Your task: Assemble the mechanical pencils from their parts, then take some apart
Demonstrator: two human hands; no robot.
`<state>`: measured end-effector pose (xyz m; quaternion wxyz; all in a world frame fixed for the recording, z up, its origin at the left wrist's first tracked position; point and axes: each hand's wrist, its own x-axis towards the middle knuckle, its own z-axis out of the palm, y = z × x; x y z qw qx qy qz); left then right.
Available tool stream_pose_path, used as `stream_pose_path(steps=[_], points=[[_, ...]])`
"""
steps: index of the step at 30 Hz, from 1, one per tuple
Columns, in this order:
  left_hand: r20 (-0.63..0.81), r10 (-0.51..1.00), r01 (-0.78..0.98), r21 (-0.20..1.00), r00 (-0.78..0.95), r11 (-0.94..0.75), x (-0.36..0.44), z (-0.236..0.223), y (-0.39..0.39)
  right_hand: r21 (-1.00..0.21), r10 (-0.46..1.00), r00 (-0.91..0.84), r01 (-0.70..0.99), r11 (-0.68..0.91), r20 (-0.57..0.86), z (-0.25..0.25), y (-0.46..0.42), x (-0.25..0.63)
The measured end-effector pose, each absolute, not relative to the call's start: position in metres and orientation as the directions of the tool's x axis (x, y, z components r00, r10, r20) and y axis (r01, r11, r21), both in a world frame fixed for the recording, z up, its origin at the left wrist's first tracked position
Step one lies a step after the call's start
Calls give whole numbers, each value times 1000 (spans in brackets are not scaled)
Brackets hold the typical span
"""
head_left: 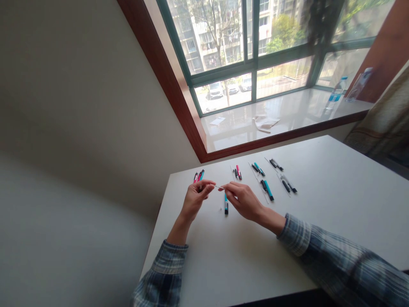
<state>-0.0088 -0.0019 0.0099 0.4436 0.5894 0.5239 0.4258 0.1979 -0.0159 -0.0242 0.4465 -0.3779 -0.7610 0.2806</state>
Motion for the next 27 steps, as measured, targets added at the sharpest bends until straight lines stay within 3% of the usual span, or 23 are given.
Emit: stream_pose_path(steps=[6, 19, 27], points=[[35, 996, 205, 977, 84, -51, -10, 9, -1, -762, 825, -311, 327, 559, 472, -25, -15, 198], [65, 989, 320, 942, 129, -104, -5, 16, -4, -766, 815, -301, 291, 573, 495, -23, -16, 195], [94, 989, 367, 921, 115, -130, -3, 11, -3, -857, 884, -237, 240, 455, 403, -22, -17, 194]])
